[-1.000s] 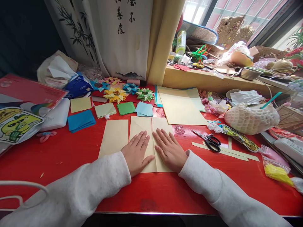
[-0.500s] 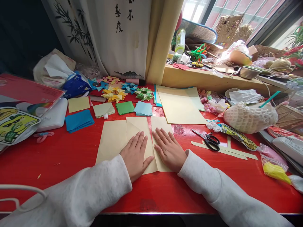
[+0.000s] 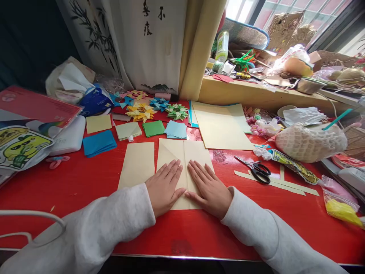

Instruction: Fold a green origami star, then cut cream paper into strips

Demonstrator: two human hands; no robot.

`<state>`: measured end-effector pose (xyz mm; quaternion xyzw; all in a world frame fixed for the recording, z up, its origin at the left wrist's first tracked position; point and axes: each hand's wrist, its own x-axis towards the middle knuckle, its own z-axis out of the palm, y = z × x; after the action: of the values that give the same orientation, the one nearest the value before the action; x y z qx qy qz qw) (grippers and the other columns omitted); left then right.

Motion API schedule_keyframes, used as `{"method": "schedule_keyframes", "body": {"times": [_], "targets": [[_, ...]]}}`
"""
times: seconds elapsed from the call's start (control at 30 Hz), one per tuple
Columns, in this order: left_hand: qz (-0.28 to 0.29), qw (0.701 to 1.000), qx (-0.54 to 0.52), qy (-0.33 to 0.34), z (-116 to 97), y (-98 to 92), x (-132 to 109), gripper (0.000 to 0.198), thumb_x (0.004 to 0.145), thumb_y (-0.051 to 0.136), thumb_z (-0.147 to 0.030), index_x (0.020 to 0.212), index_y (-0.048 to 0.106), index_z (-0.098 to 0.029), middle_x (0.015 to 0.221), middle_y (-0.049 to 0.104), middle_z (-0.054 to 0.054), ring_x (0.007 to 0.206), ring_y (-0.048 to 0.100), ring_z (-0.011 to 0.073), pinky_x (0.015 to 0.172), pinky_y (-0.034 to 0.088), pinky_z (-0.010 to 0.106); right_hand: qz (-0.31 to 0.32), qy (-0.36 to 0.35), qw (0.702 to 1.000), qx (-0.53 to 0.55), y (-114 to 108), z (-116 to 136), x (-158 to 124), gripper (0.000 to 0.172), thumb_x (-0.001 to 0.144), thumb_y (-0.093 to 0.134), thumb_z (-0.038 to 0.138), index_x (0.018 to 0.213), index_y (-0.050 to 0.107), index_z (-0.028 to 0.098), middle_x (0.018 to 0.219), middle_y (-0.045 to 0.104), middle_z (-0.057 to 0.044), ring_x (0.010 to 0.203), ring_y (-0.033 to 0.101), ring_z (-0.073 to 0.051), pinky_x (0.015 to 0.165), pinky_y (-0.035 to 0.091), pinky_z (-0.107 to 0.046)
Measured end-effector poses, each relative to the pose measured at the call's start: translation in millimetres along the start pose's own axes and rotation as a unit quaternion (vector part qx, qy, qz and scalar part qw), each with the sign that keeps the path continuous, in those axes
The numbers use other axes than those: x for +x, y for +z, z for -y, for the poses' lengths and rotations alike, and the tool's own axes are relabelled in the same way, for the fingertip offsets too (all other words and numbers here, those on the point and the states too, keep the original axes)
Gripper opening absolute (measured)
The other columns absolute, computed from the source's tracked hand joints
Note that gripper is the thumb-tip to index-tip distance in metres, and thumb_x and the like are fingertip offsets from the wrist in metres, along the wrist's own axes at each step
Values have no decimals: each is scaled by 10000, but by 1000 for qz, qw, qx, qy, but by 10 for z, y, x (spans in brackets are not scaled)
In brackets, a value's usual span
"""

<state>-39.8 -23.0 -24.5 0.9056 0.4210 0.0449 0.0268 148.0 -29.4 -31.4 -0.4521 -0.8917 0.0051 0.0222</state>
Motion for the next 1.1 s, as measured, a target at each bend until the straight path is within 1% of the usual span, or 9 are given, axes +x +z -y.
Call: {"method": "schedule_keyframes", "body": {"times": [0.07, 0.17, 0.23, 0.47, 0.73, 0.93, 1.1], "targets": [[1, 1000, 1, 1, -5, 28, -15, 607, 857, 224, -449, 1305, 275, -42, 1385, 218, 143, 1277, 181, 240, 1031, 232, 400, 3, 8, 1000, -6, 12, 9, 4, 636, 856, 226, 485, 1343, 183, 78, 1408, 131, -100, 1298, 95, -215, 1043, 170, -447], [-17, 1000, 6, -3, -15, 62, -29, 598, 855, 241, -440, 1303, 282, -46, 1384, 220, 145, 1276, 180, 247, 1030, 232, 404, 2, 27, 1000, -12, 17, 23, 12, 552, 886, 188, 403, 1346, 181, 97, 1409, 129, -78, 1297, 102, -203, 1042, 178, -439], [-27, 1000, 8, -12, -30, 68, -32, 587, 855, 248, -431, 1299, 294, -49, 1380, 235, 146, 1275, 188, 249, 1027, 235, 403, -1, 37, 999, -16, 16, 37, 13, 530, 892, 181, 373, 1347, 181, 101, 1408, 131, -72, 1297, 107, -198, 1043, 177, -433], [-38, 999, 6, -33, -82, 65, -43, 574, 855, 250, -421, 1297, 306, -58, 1380, 247, 135, 1275, 194, 248, 1025, 238, 402, -4, 57, 998, -26, 23, 68, -1, 514, 893, 185, 357, 1350, 175, 123, 1409, 124, -52, 1298, 103, -180, 1050, 151, -406], [-27, 998, 12, -56, -129, 49, -60, 577, 856, 233, -420, 1309, 284, -66, 1386, 232, 131, 1278, 182, 245, 1026, 236, 404, -24, 75, 996, -36, 44, 105, -20, 507, 895, 178, 345, 1352, 167, 126, 1408, 132, -40, 1298, 108, -172, 1047, 153, -397], [-22, 998, 19, -61, -142, 51, -66, 584, 858, 220, -419, 1315, 263, -59, 1392, 204, 137, 1283, 160, 244, 1033, 222, 403, -19, 88, 995, -37, 37, 125, -29, 507, 895, 164, 344, 1351, 170, 122, 1407, 129, -40, 1297, 113, -173, 1046, 149, -400], [-17, 997, 24, -66, -151, 39, -71, 584, 858, 227, -412, 1313, 263, -48, 1389, 211, 147, 1280, 170, 251, 1032, 224, 406, -19, 97, 994, -39, 35, 136, -29, 506, 896, 161, 343, 1349, 175, 119, 1407, 128, -42, 1297, 114, -176, 1045, 147, -405]]}}
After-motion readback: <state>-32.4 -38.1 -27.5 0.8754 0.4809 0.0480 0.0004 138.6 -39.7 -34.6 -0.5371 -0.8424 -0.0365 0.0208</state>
